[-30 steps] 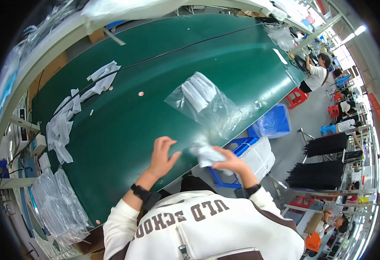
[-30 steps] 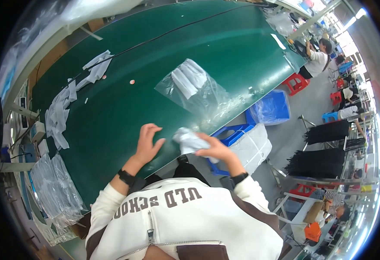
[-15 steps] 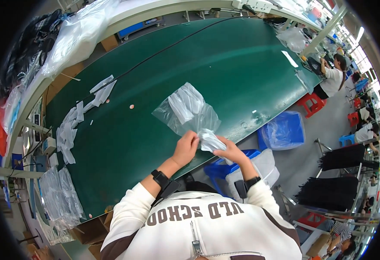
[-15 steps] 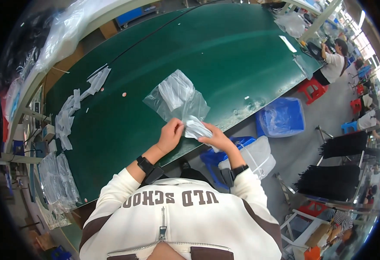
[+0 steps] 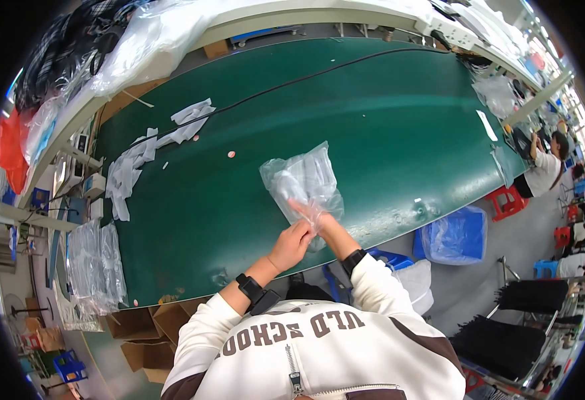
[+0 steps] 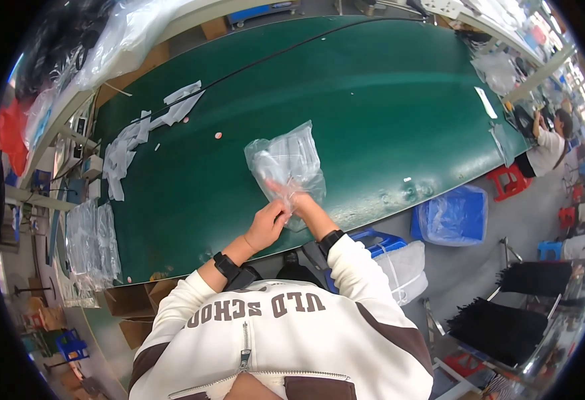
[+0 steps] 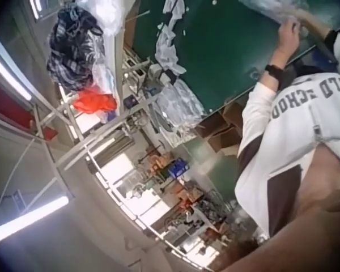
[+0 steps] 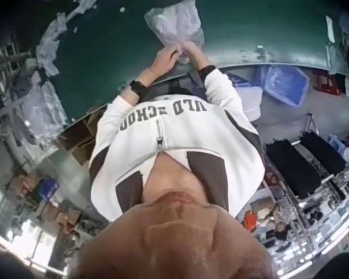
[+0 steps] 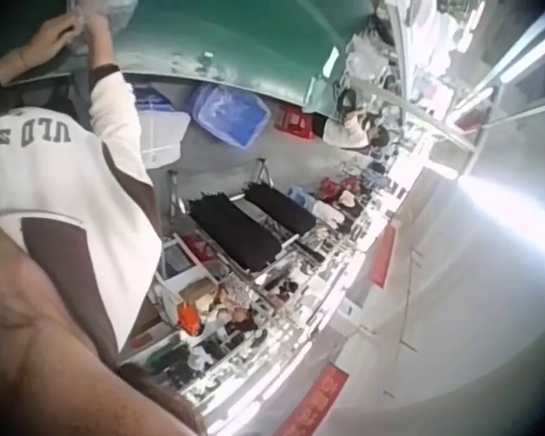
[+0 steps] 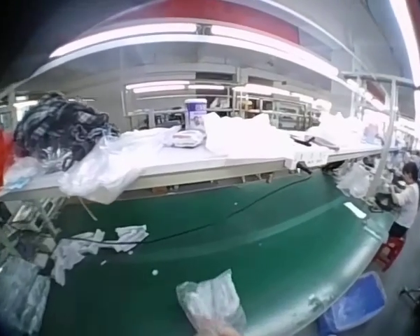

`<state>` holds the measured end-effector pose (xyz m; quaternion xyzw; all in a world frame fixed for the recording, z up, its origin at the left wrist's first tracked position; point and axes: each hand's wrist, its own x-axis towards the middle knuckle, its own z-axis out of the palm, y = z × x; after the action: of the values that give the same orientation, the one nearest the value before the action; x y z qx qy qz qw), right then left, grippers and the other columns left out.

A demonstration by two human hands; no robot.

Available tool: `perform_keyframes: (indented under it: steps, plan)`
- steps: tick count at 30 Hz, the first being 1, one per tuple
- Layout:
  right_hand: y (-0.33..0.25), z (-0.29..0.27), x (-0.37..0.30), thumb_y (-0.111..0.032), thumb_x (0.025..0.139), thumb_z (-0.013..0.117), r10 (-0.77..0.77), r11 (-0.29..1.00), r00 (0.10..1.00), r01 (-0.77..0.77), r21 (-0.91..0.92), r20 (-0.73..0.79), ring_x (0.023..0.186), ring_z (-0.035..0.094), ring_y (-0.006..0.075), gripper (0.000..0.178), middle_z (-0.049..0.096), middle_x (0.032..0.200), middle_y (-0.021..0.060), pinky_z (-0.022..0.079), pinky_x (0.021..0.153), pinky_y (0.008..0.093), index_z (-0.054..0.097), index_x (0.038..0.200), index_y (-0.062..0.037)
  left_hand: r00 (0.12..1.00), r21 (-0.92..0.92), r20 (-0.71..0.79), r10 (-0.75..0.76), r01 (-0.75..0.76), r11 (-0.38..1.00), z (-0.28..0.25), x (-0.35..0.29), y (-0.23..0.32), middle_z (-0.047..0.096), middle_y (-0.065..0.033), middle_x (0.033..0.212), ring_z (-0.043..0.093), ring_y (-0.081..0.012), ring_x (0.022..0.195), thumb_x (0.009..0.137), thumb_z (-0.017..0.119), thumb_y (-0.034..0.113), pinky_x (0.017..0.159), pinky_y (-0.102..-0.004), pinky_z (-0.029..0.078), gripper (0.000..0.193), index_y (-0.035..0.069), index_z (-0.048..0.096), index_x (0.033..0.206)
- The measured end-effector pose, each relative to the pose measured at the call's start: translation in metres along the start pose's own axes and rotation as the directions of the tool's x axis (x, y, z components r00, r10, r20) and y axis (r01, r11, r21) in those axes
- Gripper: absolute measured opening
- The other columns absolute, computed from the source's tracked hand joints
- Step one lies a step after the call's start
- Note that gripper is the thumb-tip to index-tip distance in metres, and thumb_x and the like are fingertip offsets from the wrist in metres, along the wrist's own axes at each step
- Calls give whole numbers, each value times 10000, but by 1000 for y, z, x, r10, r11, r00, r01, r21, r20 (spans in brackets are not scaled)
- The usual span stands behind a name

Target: The person picks up a plastic bag and fills it with several items wrapped in white protective sleeves before setting it aside. They then continue wrapping individual items in white sleeves and placing them into another plastic bag.

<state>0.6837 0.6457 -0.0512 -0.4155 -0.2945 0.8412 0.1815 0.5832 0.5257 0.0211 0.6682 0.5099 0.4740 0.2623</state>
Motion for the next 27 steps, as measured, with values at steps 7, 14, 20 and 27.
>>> perform_keyframes:
  steps: [7,14,20,27]
  plan:
    - [3,73,-4,-314,729,817,-628,302,774,148,-942,-80,1038,563,444,884,551,1188,314,436,940,473,385,1424,20,998,3,55,2,-2,1000,-23,-14,12,583,-137,846,592,-323,756,875,609,-1,693,-375,492,69,19,552,908]
    - [42,21,2,-334,707,837,-769,-274,551,174,-946,324,1176,469,511,970,413,1295,405,411,1015,495,337,1450,39,988,11,115,-99,98,995,-33,-22,1,582,-131,846,597,-320,770,885,626,46,703,-381,493,70,28,564,912]
    - [3,32,2,-341,787,787,-755,-153,595,251,-956,277,1187,486,501,888,421,1339,337,445,994,483,334,1459,22,970,-110,237,-63,91,990,-14,-26,-10,573,-138,873,598,-338,792,906,611,83,726,-405,486,81,36,552,934]
    - [-3,0,4,-298,837,740,-637,-77,753,153,-985,167,1175,504,454,681,522,1263,282,448,975,482,454,1350,45,959,-167,282,-37,87,982,-34,-30,-27,578,-132,890,602,-336,813,908,614,100,731,-416,480,101,43,546,955]
